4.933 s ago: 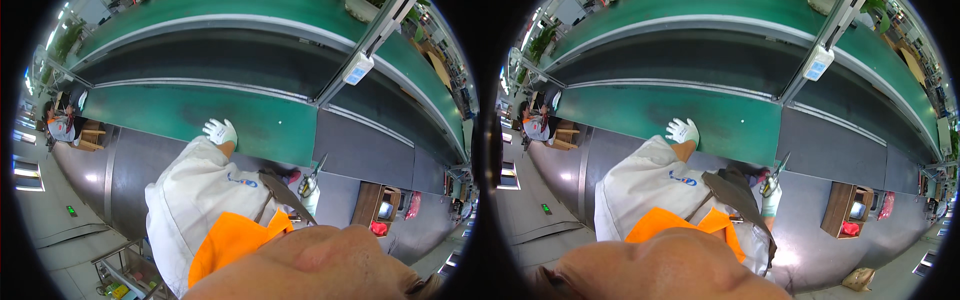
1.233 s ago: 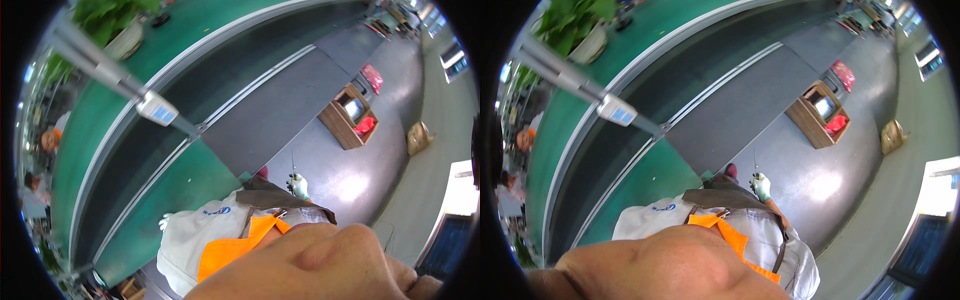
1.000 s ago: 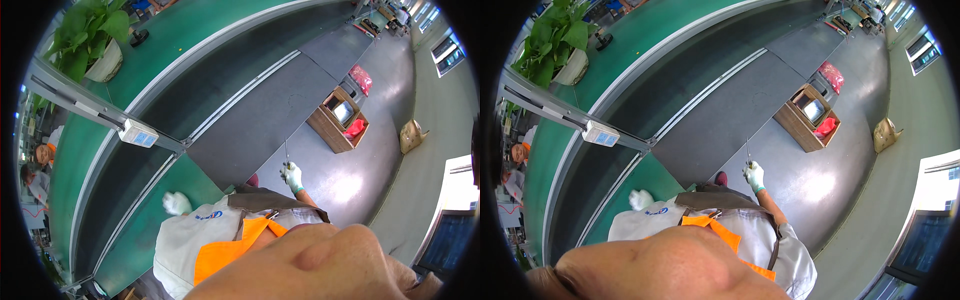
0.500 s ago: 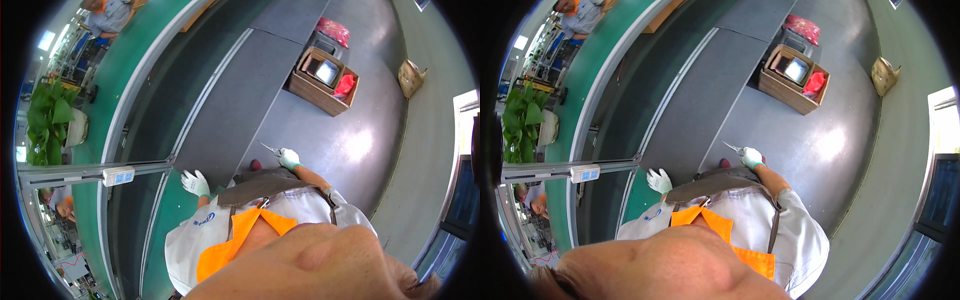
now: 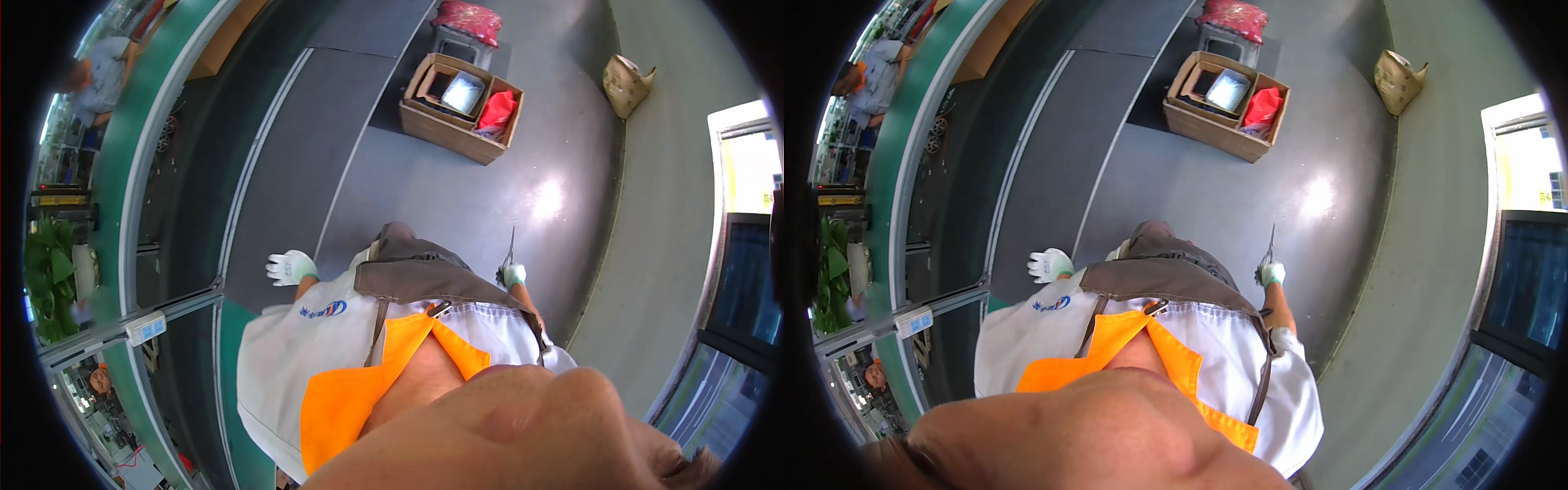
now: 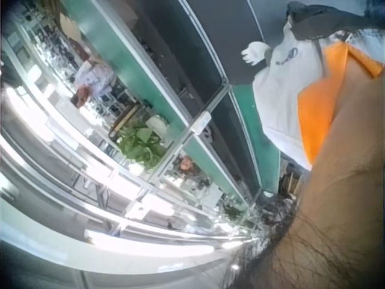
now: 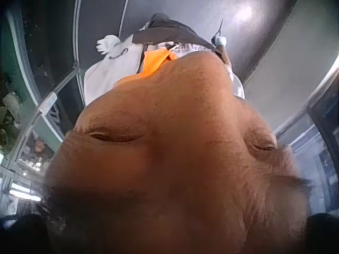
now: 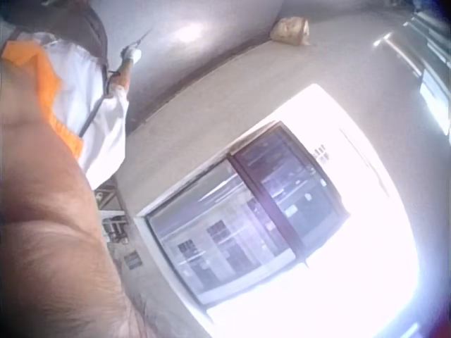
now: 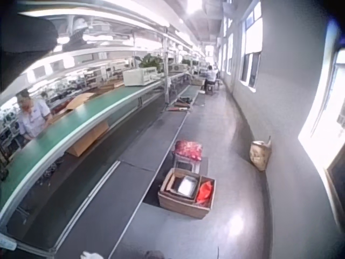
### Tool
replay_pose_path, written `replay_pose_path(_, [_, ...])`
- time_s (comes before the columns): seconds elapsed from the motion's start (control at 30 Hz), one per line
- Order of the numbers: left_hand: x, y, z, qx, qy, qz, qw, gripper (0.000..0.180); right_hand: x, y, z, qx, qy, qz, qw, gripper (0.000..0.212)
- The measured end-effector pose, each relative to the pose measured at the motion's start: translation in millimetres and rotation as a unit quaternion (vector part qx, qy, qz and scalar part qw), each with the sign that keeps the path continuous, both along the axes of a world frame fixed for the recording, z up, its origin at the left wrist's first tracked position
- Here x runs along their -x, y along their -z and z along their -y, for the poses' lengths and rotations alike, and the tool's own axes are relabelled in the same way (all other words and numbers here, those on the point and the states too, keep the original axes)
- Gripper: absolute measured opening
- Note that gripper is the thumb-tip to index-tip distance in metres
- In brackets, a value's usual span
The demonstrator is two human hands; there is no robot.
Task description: The person cuts small components using shears, retrieves a motor from the conveyor, inserts a piece into the motor housing by hand, and connects the motor wires to a cable using a heat gun before sliding the motor down the conveyor.
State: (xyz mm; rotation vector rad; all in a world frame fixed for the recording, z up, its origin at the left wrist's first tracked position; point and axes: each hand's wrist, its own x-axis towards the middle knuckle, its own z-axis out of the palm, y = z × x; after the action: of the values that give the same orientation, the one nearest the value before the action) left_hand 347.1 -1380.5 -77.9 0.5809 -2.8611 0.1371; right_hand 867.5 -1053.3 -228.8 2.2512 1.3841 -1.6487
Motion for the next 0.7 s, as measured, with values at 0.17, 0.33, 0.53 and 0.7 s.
replay_pose_path(0.17, [-8.2, 10.1, -38.6, -0.030, -0.021, 0.117, 0.993, 0.052, -183.9, 120.5, 53.5, -0.184, -0.518, 0.183, 0.815, 0.027])
replay_pose_path(0.33, [-16.1, -11.9, -22.8, 0.000, -0.047, 0.087, 0.995, 0.051, -100.6, 50.7, 7.8, -0.006, -0.308, 0.173, 0.935, 0.023])
replay_pose_path(0.53, [-40.8, 35.3, -111.8, -0.037, 0.013, 0.203, 0.978, 0.050, -72.7, 2.8, -116.8, -0.017, -0.139, 0.143, 0.980, 0.017])
replay_pose_path(0.7, [-38.5, 87.6, -242.3, -0.152, 0.166, 0.438, 0.870, 0.050, -59.7, -30.7, -225.5, -0.061, 0.094, 0.023, 0.993, 0.013])
